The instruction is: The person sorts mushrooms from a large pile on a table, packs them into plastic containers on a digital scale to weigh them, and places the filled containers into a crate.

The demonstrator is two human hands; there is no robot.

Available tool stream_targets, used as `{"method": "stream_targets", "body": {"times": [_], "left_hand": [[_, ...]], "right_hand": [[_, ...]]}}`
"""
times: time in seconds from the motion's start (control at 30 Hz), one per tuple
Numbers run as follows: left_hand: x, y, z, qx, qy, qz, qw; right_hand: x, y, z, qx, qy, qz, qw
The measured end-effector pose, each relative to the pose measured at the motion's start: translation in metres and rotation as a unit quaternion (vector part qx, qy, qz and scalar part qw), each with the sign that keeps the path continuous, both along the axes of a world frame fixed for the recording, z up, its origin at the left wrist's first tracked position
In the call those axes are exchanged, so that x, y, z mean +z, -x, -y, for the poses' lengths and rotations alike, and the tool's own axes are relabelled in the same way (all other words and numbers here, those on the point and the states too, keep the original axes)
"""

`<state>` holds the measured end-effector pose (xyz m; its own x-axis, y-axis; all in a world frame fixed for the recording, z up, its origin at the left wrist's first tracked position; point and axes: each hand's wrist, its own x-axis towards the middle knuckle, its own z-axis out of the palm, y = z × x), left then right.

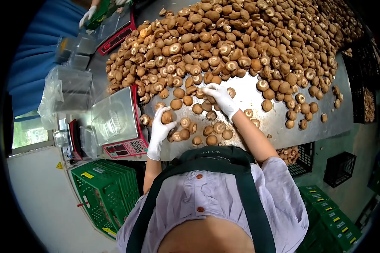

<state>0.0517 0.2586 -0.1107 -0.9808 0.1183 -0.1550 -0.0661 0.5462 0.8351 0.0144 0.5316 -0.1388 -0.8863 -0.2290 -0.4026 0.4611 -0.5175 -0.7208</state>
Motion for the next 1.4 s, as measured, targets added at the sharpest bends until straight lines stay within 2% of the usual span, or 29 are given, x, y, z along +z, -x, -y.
{"method": "stream_targets", "body": {"times": [0.03, 0.07, 0.1, 0.13, 0.2, 0.27, 0.3, 0.4, 0.43, 0.47, 0.53, 0.57, 0.6, 0.67, 0.73, 0.77, 0.8, 0.83, 0.93, 0.97, 1.0, 1.03, 1.07, 1.1, 1.13, 1.17, 1.2, 1.37, 1.4], "left_hand": [[0.006, 0.004, -0.002, 0.006, 0.030, -0.008, 0.999], [0.009, 0.008, -0.004, 0.012, 0.061, -0.016, 0.998], [0.008, 0.013, -0.005, 0.014, 0.060, -0.017, 0.998], [0.006, 0.019, -0.008, -0.032, 0.135, -0.019, 0.990], [0.005, 0.029, -0.022, -0.129, 0.252, 0.001, 0.959], [-0.011, 0.034, -0.041, -0.150, 0.317, 0.070, 0.934], [-0.005, 0.038, -0.044, -0.150, 0.324, 0.094, 0.929], [0.000, 0.045, -0.043, -0.175, 0.333, 0.147, 0.915], [-0.014, 0.035, -0.033, -0.144, 0.298, 0.032, 0.943], [-0.027, 0.033, -0.023, -0.142, 0.299, 0.031, 0.943], [-0.027, 0.032, -0.014, -0.093, 0.096, -0.027, 0.991], [-0.017, 0.026, -0.014, -0.024, -0.112, 0.101, 0.988], [0.004, 0.022, -0.014, 0.003, -0.250, 0.167, 0.954], [0.006, 0.020, -0.012, 0.038, -0.387, 0.199, 0.900], [0.007, 0.015, -0.017, 0.035, -0.363, 0.169, 0.916], [0.014, 0.014, -0.020, 0.046, -0.387, 0.174, 0.904], [0.018, 0.011, -0.022, 0.058, -0.410, 0.182, 0.892], [0.012, 0.009, -0.018, 0.061, -0.495, 0.229, 0.836], [0.004, -0.008, -0.024, 0.044, -0.738, 0.345, 0.578], [-0.005, -0.013, -0.028, 0.036, -0.761, 0.370, 0.532], [-0.008, -0.018, -0.037, 0.019, -0.720, 0.372, 0.585], [-0.008, -0.025, -0.046, 0.034, -0.712, 0.379, 0.590], [-0.007, -0.033, -0.055, 0.049, -0.704, 0.385, 0.595], [-0.013, -0.037, -0.062, 0.072, -0.713, 0.407, 0.566], [-0.002, -0.042, -0.072, 0.173, -0.657, 0.428, 0.597], [-0.006, -0.045, -0.073, 0.170, -0.651, 0.420, 0.608], [-0.011, -0.045, -0.073, 0.168, -0.647, 0.411, 0.620], [-0.013, -0.051, -0.062, 0.104, -0.630, 0.410, 0.652], [-0.027, -0.054, -0.055, 0.105, -0.630, 0.409, 0.652]], "right_hand": [[0.013, 0.008, 0.006, 0.034, -0.173, -0.059, 0.982], [0.023, 0.016, 0.015, 0.067, -0.340, -0.118, 0.931], [0.029, 0.024, 0.028, 0.069, -0.426, -0.173, 0.886], [0.039, 0.032, 0.042, 0.095, -0.486, -0.242, 0.834], [0.024, 0.050, 0.073, 0.105, -0.641, -0.443, 0.618], [-0.003, 0.066, 0.099, 0.229, -0.695, -0.471, 0.493], [-0.007, 0.072, 0.112, 0.260, -0.701, -0.489, 0.449], [-0.009, 0.076, 0.117, 0.265, -0.689, -0.491, 0.462], [0.003, 0.076, 0.109, 0.269, -0.675, -0.468, 0.503], [-0.007, 0.080, 0.103, 0.253, -0.632, -0.433, 0.591], [0.026, 0.071, 0.080, 0.240, -0.547, -0.329, 0.732], [0.018, 0.067, 0.068, 0.205, -0.470, -0.293, 0.807], [0.016, 0.058, 0.057, 0.167, -0.321, -0.224, 0.905], [-0.001, 0.041, 0.036, 0.123, -0.194, -0.156, 0.961], [0.003, 0.015, 0.021, 0.101, 0.009, -0.063, 0.993], [0.019, -0.002, 0.010, 0.087, 0.049, 0.017, 0.995], [-0.001, -0.011, 0.005, 0.070, 0.070, 0.017, 0.995], [-0.006, -0.020, 0.002, 0.054, 0.095, 0.043, 0.993], [-0.002, -0.039, 0.000, 0.017, 0.106, 0.067, 0.992], [0.003, -0.044, 0.005, -0.001, 0.107, 0.045, 0.993], [0.009, -0.045, 0.013, -0.018, 0.107, 0.021, 0.994], [0.002, -0.044, 0.021, -0.021, 0.036, -0.088, 0.995], [0.000, -0.047, 0.023, 0.004, -0.032, -0.133, 0.991], [0.007, -0.053, 0.032, 0.023, -0.197, -0.212, 0.957], [0.019, -0.062, 0.042, 0.042, -0.355, -0.283, 0.890], [0.032, -0.068, 0.045, 0.041, -0.446, -0.376, 0.812], [0.035, -0.070, 0.042, 0.057, -0.487, -0.412, 0.768], [0.066, -0.076, 0.036, 0.118, -0.477, -0.433, 0.756], [0.069, -0.077, 0.034, 0.118, -0.476, -0.433, 0.756]]}}
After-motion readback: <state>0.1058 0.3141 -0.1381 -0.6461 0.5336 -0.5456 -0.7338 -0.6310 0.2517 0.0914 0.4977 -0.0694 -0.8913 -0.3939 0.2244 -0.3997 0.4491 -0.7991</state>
